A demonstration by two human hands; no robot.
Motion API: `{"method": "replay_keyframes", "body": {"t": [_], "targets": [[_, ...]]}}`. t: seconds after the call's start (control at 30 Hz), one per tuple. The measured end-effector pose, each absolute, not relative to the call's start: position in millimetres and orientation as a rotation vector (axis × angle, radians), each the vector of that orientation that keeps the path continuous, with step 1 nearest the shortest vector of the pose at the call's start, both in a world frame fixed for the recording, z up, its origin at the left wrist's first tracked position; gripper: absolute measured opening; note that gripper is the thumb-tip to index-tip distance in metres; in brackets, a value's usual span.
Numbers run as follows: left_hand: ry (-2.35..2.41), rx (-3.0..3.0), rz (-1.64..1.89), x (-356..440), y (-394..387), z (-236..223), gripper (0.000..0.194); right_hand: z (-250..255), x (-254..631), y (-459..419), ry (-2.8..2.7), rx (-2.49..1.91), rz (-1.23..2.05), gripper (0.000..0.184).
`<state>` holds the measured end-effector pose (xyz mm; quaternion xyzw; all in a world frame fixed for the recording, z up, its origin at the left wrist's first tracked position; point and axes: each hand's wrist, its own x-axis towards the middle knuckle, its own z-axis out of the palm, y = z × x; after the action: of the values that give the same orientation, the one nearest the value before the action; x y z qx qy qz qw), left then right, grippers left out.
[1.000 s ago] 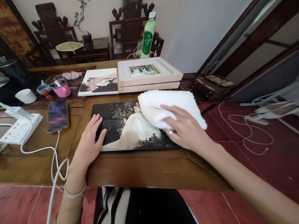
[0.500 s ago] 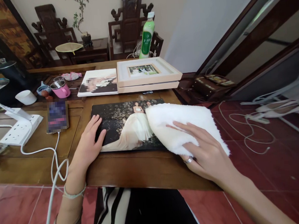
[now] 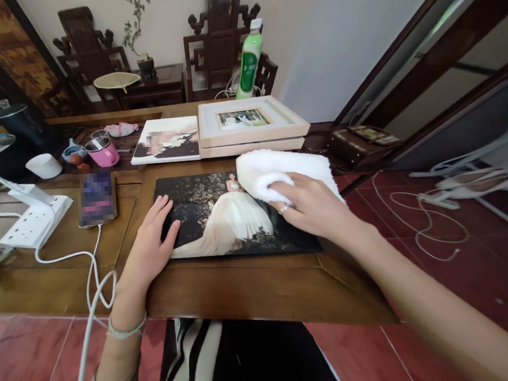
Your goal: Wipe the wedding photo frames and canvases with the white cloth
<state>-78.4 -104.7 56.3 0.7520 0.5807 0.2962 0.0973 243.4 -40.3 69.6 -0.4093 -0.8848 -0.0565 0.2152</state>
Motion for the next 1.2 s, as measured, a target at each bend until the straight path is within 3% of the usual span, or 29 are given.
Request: {"method": "replay_keyframes", "body": {"t": [0.4, 0.67, 1.2], "targets": [[1.711, 2.241, 0.901, -72, -77, 45, 0.049, 40, 264, -71, -2.36, -0.968, -0.124, 0.016], [1.711, 2.225, 0.888, -82, -67, 55, 0.048, 48, 262, -103, -2.336, -0.841, -0.049, 0.023], [1.719, 2.254, 0.889, -85, -99, 58, 0.047, 57, 250, -47, -2.363, -0.988, -0.109, 0.015]]}}
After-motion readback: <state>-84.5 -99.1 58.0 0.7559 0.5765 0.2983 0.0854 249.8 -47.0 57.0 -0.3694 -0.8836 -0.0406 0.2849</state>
